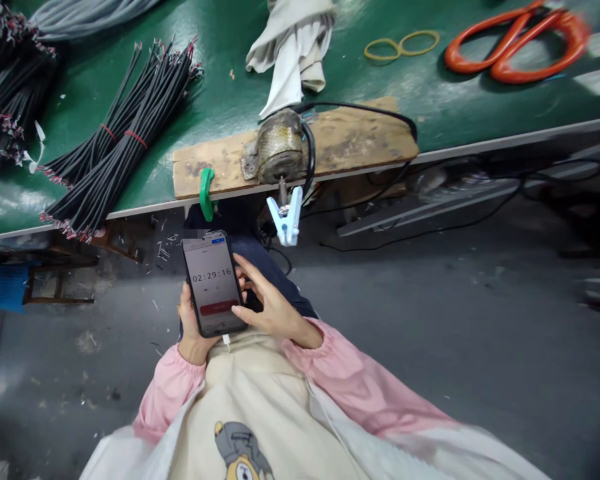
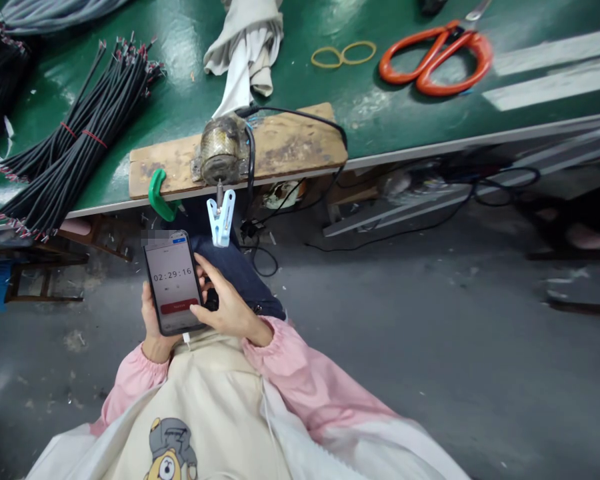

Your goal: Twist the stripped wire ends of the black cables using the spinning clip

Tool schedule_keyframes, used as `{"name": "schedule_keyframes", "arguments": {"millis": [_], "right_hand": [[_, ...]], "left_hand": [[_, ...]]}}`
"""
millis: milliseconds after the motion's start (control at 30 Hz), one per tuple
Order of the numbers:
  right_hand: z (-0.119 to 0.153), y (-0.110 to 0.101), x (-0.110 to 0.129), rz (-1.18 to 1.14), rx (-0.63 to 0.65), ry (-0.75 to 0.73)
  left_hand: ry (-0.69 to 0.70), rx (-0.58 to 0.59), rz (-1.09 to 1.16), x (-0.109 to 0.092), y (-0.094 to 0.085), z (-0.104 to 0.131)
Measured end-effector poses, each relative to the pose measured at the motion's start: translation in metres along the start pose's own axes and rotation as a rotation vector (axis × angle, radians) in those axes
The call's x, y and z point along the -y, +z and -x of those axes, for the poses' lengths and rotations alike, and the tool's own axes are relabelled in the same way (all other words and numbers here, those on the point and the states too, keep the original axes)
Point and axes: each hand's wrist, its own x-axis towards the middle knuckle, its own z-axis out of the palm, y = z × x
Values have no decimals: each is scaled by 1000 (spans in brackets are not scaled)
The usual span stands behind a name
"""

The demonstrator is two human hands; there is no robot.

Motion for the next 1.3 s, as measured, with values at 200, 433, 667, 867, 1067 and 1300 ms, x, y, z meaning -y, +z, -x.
{"name": "schedule_keyframes", "arguments": {"millis": [200,433,667,867,1067,1300], "right_hand": [[0,-1,0,-2,12,-8],[1,0,0,-20,41,-24],[2,0,-1,-14,52,-19],[1,0,-2,6,50,-41],[1,-1,-2,13,51,-41],[1,-1,0,9,48,-16]], "left_hand": [[0,5,16,0,-3,0],[-40,-14,43,0,-8,1],[-74,24,37,-2,-12,1],[-67,22,27,-2,-15,0],[-55,5,43,-1,-16,-1],[-65,-15,41,-1,-16,-2]]}}
